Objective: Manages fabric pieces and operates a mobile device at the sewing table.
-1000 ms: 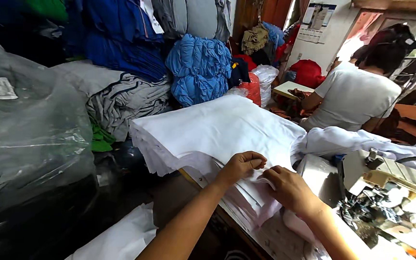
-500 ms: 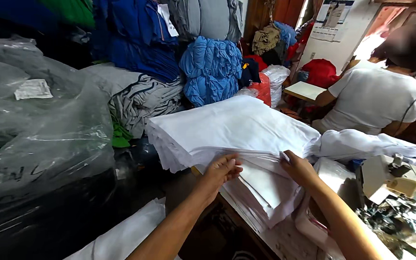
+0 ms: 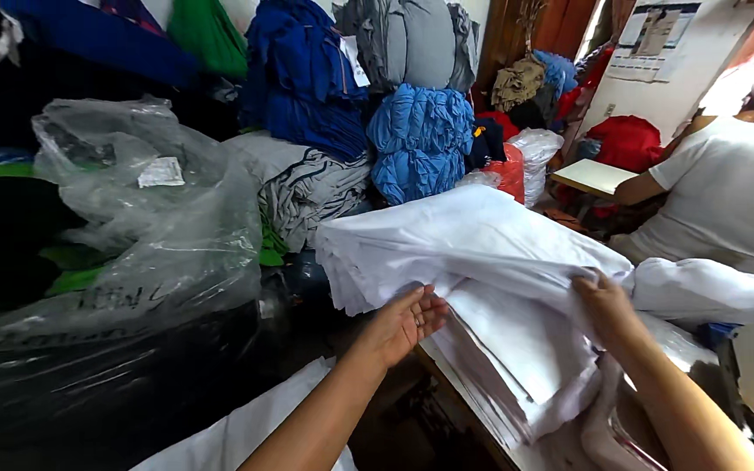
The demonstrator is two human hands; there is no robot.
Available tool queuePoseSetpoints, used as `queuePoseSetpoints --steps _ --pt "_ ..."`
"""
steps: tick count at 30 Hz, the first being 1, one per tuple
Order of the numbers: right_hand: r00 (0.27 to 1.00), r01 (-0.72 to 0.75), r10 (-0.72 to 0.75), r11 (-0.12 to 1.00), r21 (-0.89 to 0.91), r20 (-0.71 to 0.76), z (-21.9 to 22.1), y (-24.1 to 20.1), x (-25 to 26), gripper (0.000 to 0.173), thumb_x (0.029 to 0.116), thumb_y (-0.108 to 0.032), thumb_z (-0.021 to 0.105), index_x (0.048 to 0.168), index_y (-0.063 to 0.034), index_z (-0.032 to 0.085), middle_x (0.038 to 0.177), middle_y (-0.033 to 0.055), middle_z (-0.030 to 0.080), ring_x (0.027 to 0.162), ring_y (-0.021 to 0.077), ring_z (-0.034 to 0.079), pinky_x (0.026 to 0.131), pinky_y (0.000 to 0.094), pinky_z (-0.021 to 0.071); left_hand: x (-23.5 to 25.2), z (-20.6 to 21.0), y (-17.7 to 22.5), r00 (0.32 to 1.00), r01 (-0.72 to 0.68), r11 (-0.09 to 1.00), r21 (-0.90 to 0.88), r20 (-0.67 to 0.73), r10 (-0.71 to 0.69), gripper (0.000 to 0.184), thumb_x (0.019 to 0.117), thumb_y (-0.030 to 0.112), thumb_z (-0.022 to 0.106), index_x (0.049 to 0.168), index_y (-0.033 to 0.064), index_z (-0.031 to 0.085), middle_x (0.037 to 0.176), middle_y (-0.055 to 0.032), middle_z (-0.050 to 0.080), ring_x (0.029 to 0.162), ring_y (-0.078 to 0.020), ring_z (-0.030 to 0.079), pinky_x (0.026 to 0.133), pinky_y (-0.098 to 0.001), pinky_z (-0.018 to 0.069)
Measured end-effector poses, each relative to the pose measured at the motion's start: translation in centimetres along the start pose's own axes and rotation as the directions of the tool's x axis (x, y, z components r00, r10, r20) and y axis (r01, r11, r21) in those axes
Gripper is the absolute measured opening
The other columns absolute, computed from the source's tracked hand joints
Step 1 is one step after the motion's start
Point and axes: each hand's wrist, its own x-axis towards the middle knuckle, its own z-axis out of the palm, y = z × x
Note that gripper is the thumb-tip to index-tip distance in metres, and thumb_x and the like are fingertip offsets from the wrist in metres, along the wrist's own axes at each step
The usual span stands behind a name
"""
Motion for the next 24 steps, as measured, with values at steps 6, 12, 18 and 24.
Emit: queuePoseSetpoints --steps 6,12,18,24 --pt "0.983 0.148 -0.108 0.944 0.295 -0.149 0.1 -1.7 -1.1 0.019 0.1067 -0.013 0.05 0.121 -0.0063 0.06 0.078 -0.0037 0.06 0.059 -0.0007 0.054 0.054 0.0192 0.0478 4.2 -0.4 3.9 0.962 -0.263 0.964 -0.027 -0.084 0.26 0.043 0.112 0.037 0.033 0.14 0.0055 0.043 0.117 -0.0103 0.065 0.099 -0.0197 0.069 0.086 -0.0367 0.0576" --pt "0.992 0.114 -0.096 0.952 0.283 -0.077 -0.4 -1.2 -0.9 0.018 0.1065 -0.019 0.054 0.118 -0.0066 0.061 0.079 -0.0019 0.062 0.062 0.0023 0.056 0.057 0.0221 0.0498 9.9 -5.3 9.2 0.849 -0.46 0.88 -0.119 -0.347 0.397 0.066 0.1059 0.062 0.028 0.146 0.0109 0.041 0.131 -0.0103 0.06 0.115 -0.0209 0.062 0.094 -0.0441 0.0538" --pt "0.928 0.141 -0.007 0.932 -0.334 0.371 -0.5 0.3 0.3 0.035 0.1037 -0.029 0.062 0.118 0.0022 0.068 0.095 0.021 0.07 0.09 0.0325 0.067 0.086 0.0556 0.0513 11.9 -5.1 12.1 0.787 -0.329 0.943 0.048 -0.539 0.302 0.045 0.1019 0.023 0.059 0.141 0.0026 0.049 0.133 -0.0186 0.06 0.117 -0.0291 0.062 0.093 -0.0506 0.0533" --pt "0.934 0.131 0.063 0.857 -0.499 0.353 0.9 0.2 0.2 0.04 0.1048 -0.036 0.058 0.119 -0.0003 0.068 0.1 0.0242 0.07 0.098 0.0399 0.067 0.09 0.0606 0.0481 13.2 -4.6 12.5 0.775 -0.308 0.911 0.273 -0.484 0.407 0.043 0.1047 0.019 0.057 0.142 -0.0006 0.049 0.137 -0.0216 0.056 0.119 -0.0305 0.058 0.097 -0.0511 0.0496"
